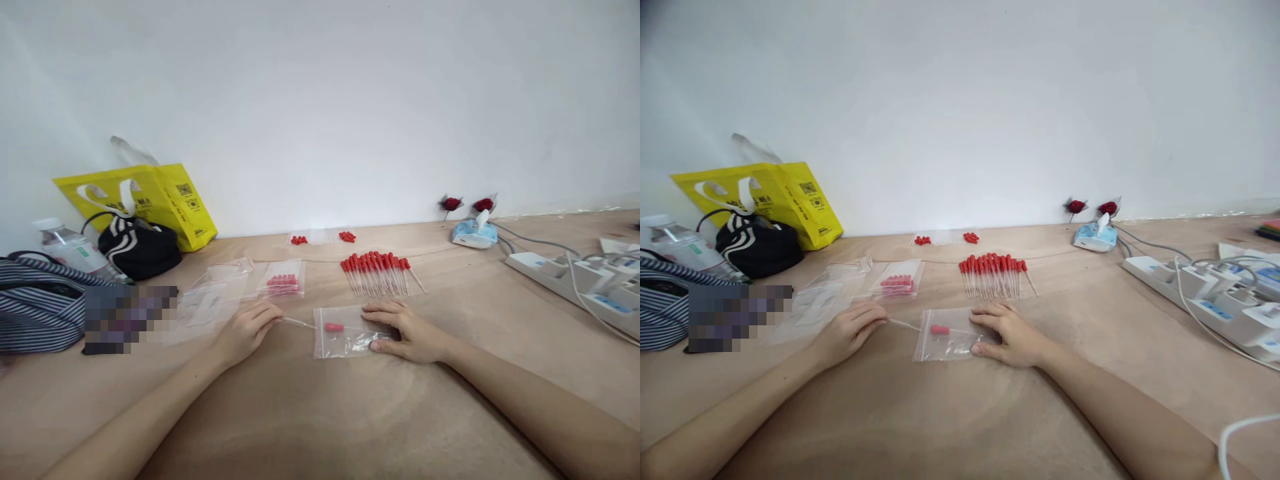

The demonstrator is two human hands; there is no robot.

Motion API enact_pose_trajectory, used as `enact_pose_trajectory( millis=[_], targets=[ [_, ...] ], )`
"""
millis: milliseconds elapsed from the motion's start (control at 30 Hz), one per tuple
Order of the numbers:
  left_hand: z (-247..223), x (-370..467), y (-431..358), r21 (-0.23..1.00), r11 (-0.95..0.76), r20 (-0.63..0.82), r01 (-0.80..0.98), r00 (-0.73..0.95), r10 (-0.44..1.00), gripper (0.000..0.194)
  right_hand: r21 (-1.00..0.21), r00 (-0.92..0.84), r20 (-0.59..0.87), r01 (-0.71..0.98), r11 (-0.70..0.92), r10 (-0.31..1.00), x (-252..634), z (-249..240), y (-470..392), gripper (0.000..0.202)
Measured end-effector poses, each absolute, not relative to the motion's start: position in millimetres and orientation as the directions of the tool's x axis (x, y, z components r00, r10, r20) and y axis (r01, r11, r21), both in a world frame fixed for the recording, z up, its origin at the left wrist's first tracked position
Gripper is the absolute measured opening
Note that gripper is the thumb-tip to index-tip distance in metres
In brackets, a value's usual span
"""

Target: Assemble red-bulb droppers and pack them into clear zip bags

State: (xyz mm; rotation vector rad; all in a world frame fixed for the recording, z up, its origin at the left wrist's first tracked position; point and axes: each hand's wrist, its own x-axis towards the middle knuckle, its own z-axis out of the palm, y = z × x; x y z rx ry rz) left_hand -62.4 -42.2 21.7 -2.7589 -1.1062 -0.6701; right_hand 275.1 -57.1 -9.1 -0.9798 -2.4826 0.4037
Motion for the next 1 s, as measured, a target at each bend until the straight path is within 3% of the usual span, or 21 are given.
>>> enact_pose_trajectory(
  millis=[633, 867, 1000],
  targets=[
    [15.0, -38.7, -40.6, -0.032, -0.728, 0.486, 0.685, 0.647, 0.587, 0.021, -0.403, -0.663, 0.264, 0.584, 0.705, 0.700, 274.9, -7.7, -57.0, 0.056],
    [14.9, -20.6, -50.7, 0.205, -0.712, 0.501, 0.671, 0.553, 0.666, 0.016, -0.408, -0.656, 0.253, 0.594, 0.693, 0.711, 274.8, -7.9, -57.4, 0.057],
    [15.3, -21.7, -49.7, 0.365, -0.653, 0.416, 0.664, 0.511, 0.752, 0.018, -0.407, -0.654, 0.251, 0.597, 0.691, 0.713, 274.6, -7.8, -57.7, 0.057]
  ],
)
